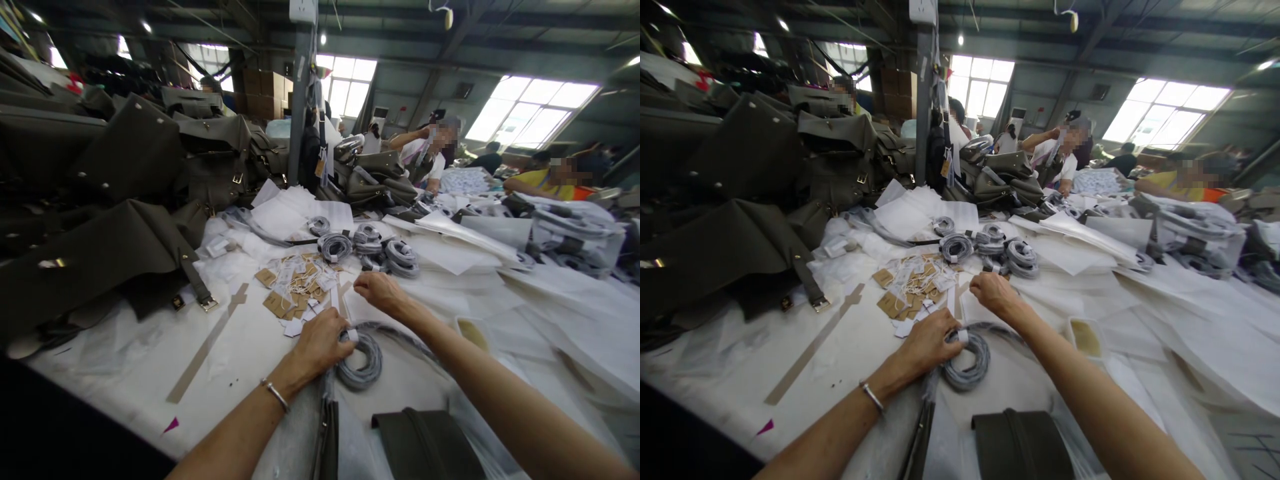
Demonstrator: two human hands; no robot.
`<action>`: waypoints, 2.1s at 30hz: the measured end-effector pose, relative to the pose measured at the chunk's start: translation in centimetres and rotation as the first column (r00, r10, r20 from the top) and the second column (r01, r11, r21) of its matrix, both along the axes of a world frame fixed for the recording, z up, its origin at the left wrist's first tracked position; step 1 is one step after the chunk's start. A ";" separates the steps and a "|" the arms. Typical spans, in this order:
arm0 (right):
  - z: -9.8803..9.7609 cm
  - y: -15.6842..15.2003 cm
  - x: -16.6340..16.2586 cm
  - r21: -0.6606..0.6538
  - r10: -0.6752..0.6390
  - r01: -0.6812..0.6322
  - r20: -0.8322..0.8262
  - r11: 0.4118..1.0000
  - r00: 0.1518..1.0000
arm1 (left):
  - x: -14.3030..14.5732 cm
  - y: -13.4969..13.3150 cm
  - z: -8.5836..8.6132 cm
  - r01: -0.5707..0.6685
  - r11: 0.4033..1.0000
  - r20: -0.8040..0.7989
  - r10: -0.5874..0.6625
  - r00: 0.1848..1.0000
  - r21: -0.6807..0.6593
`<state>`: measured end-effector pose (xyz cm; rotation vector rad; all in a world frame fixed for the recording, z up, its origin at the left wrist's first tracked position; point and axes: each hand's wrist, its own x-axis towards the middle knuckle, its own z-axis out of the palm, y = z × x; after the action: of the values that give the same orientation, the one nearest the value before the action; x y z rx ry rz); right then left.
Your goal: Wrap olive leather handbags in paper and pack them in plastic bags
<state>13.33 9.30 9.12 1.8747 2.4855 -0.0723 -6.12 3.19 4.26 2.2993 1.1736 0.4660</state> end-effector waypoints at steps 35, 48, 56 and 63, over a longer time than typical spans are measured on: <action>-1.2 -2.1 -3.4 -0.123 0.293 -0.267 0.327 0.956 0.899 | 0.0 0.5 -0.9 -0.039 0.999 0.077 0.039 0.996 0.002; -1.3 -0.7 -2.9 -0.112 0.296 -0.274 0.337 0.955 0.894 | -0.4 0.6 -0.6 -0.018 0.999 0.084 0.020 0.996 -0.028; -1.5 -0.6 -4.2 -0.142 0.297 -0.263 0.346 0.954 0.890 | -0.6 0.5 -0.3 0.032 0.999 0.025 -0.032 0.999 0.006; 0.3 0.0 -2.7 -0.093 0.180 -0.156 0.381 0.983 0.907 | -0.2 0.4 -0.4 -0.030 0.999 0.004 0.030 1.000 0.021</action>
<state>10.63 9.33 9.47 1.4684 2.3236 0.2063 -6.35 3.55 3.88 2.3002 1.2082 0.4958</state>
